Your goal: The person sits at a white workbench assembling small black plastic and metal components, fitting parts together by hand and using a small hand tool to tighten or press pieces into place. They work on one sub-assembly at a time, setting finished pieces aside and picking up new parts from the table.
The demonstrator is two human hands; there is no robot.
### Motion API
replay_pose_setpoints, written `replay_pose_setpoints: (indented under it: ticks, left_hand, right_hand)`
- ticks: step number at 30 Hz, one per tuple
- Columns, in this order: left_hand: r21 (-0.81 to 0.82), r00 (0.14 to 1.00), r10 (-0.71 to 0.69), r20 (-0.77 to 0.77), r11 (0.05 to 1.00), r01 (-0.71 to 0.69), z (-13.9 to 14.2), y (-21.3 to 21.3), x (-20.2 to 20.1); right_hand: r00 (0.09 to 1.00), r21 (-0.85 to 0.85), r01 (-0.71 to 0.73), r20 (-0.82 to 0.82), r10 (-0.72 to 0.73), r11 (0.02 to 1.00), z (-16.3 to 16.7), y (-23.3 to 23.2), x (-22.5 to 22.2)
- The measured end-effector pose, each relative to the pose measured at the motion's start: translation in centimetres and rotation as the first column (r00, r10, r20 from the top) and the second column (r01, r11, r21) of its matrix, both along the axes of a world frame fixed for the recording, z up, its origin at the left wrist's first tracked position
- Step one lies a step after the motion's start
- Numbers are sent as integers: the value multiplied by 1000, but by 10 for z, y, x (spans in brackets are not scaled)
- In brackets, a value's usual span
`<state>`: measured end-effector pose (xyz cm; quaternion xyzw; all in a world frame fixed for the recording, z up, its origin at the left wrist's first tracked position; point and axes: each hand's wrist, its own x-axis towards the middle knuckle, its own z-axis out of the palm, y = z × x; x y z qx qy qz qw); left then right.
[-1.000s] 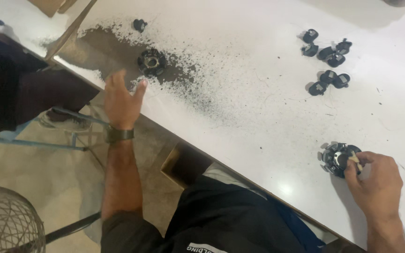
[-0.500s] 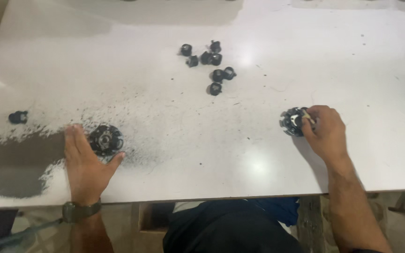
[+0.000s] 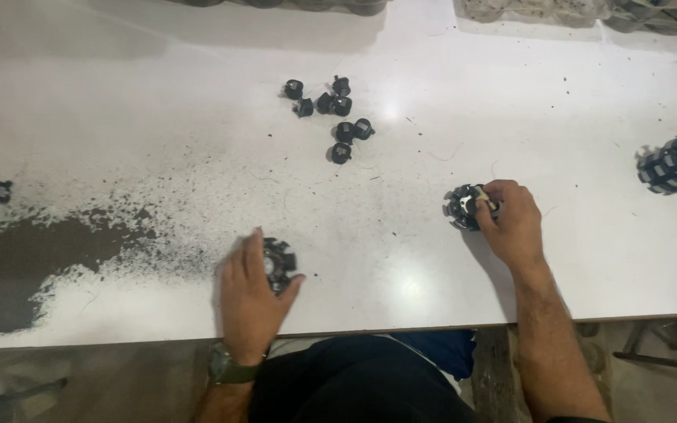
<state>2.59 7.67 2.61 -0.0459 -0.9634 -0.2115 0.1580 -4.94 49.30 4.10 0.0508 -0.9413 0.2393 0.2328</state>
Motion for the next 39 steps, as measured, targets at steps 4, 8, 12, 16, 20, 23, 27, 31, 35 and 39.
replay_pose_setpoints:
  ticks: [4,8,12,16,20,23,27,31,35,39]
  left_hand:
    - [68,995,-68,-68,995,73,-1,37,21]
    - [76,981,-188,-41,979,191,2,61,29]
    - [92,967,-235,-97,966,243,4,73,32]
    - [98,966,-246,-82,962,253,4,75,31]
    - [148,969,-239,-67,958,246,8,72,32]
    - [111,953,-268,-141,952,284,18,59,29]
    - [70,923,-356,-145,927,369,34,31,23]
    - [38,861,-505,-50,861,507,42,21,16]
    - [80,798,-565,210,823,562,40,31,5]
    - [152,843,-531,83,843,516,30,45,11]
  right_hand:
    - [1000,-5,2,29,-2,1000,4,-2,3]
    - [997,-5,28,73,-28,1000,6,0,6]
    - [996,-23,16,84,-14,1000,6,2,8]
    - [997,5,1,73,-2,1000,8,6,8]
    - [998,21,-25,62,23,999,7,4,6]
    - [998,-53,-41,50,43,998,5,7,6]
    - [998,-48,-46,48,48,998,3,12,7]
    - [998,-21,-49,47,50,999,4,11,8]
    - [997,-20,-26,78,27,999,6,9,9]
    - [998,20,-42,54,41,999,2,12,9]
